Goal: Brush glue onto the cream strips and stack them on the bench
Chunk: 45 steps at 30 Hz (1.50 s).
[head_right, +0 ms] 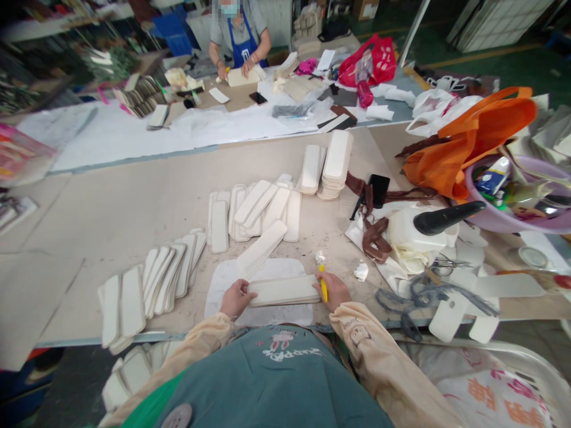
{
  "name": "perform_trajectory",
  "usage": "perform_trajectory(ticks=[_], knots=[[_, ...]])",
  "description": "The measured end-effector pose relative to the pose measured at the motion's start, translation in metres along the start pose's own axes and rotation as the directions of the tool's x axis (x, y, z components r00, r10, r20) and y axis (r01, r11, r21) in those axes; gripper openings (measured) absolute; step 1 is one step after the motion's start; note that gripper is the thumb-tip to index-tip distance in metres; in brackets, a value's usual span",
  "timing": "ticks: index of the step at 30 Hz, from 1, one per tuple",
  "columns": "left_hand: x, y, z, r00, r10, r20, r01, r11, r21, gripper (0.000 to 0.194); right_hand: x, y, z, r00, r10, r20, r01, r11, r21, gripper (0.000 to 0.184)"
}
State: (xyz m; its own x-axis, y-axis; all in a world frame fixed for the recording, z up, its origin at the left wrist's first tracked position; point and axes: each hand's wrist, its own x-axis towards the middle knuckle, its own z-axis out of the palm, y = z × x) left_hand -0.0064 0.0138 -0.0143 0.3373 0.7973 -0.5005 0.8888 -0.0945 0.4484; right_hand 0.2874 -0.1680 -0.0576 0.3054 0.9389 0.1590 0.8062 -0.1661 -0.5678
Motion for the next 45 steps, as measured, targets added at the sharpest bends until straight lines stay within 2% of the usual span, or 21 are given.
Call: perform_trajectory(ticks=[3, 5, 7, 9, 12, 15, 19, 22, 25, 28, 29, 31, 34, 37, 39, 42, 45], knots=[[-0.001, 0.001, -0.001, 1.0, 0.003, 0.0, -0.003, 1.0, 0.01, 0.023, -0.001, -0.012, -0.002, 0.996, -0.052, -0.073, 0.048, 0.997, -0.055, 0.011], [-0.002, 0.003, -0.001, 1.0, 0.003, 0.001, -0.003, 1.0, 0.013, 0.023, -0.002, -0.026, 0.0, 0.987, -0.139, -0.081, 0.132, 0.988, -0.078, 0.007], [-0.002, 0.004, -0.002, 1.0, 0.002, -0.004, -0.002, 1.0, 0.017, 0.023, -0.002, -0.044, 0.006, 0.965, -0.26, -0.015, 0.259, 0.964, -0.062, 0.007], [-0.002, 0.004, -0.002, 1.0, 0.002, -0.009, -0.002, 1.0, 0.022, 0.023, -0.003, -0.061, 0.015, 0.922, -0.375, 0.096, 0.379, 0.925, -0.024, 0.008], [-0.002, 0.004, -0.002, 1.0, 0.01, -0.005, -0.01, 0.999, 0.031, 0.024, -0.004, -0.07, 0.024, 0.873, -0.439, 0.211, 0.45, 0.893, -0.008, 0.012], [-0.002, 0.006, -0.003, 1.0, 0.011, -0.008, -0.01, 0.999, 0.04, 0.024, -0.01, -0.059, 0.02, 0.899, -0.394, 0.191, 0.412, 0.909, -0.065, 0.013], [-0.004, 0.011, -0.003, 1.0, -0.004, -0.02, 0.005, 0.999, 0.037, 0.024, -0.025, -0.029, 0.002, 0.952, -0.29, 0.099, 0.304, 0.933, -0.192, 0.01], [-0.007, 0.015, -0.004, 0.999, -0.016, -0.032, 0.017, 0.999, 0.027, 0.024, -0.034, -0.015, -0.008, 0.972, -0.236, 0.016, 0.232, 0.939, -0.253, 0.007], [-0.011, 0.018, -0.004, 0.999, -0.011, -0.041, 0.01, 1.0, -0.029, 0.023, -0.034, -0.013, -0.012, 0.978, -0.193, -0.075, 0.172, 0.96, -0.221, 0.005], [-0.017, 0.022, -0.002, 0.998, 0.014, -0.055, -0.028, 0.963, -0.268, 0.026, -0.024, -0.022, -0.015, 0.979, -0.154, -0.136, 0.144, 0.986, -0.081, 0.012], [-0.02, 0.025, -0.002, 0.998, 0.019, -0.055, -0.04, 0.918, -0.395, 0.029, -0.018, -0.028, -0.017, 0.98, -0.142, -0.138, 0.141, 0.99, -0.021, 0.015], [-0.027, 0.035, -0.007, 0.998, 0.04, -0.041, -0.057, 0.76, -0.648, 0.036, -0.006, -0.042, -0.021, 0.989, -0.108, -0.101, 0.119, 0.987, 0.107, 0.021], [-0.043, 0.061, -0.024, 0.991, 0.128, -0.029, -0.09, 0.498, -0.863, 0.045, 0.017, -0.07, -0.03, 0.999, -0.048, 0.024, 0.038, 0.95, 0.309, 0.03], [-0.058, 0.092, -0.05, 0.974, 0.22, -0.061, -0.132, 0.326, -0.936, 0.052, 0.04, -0.096, -0.037, 0.987, -0.019, 0.163, -0.067, 0.861, 0.504, 0.034], [-0.062, 0.11, -0.067, 0.969, 0.227, -0.101, -0.154, 0.23, -0.961, 0.052, 0.051, -0.111, -0.04, 0.979, 0.021, 0.201, -0.137, 0.801, 0.582, 0.036], [-0.059, 0.126, -0.09, 0.978, 0.14, -0.154, -0.166, 0.078, -0.983, 0.05, 0.059, -0.128, -0.043, 0.974, 0.116, 0.196, -0.221, 0.696, 0.684, 0.037], [-0.05, 0.132, -0.104, 0.982, 0.029, -0.189, -0.186, -0.089, -0.979, 0.047, 0.063, -0.14, -0.043, 0.946, 0.213, 0.242, -0.322, 0.566, 0.759, 0.04]])
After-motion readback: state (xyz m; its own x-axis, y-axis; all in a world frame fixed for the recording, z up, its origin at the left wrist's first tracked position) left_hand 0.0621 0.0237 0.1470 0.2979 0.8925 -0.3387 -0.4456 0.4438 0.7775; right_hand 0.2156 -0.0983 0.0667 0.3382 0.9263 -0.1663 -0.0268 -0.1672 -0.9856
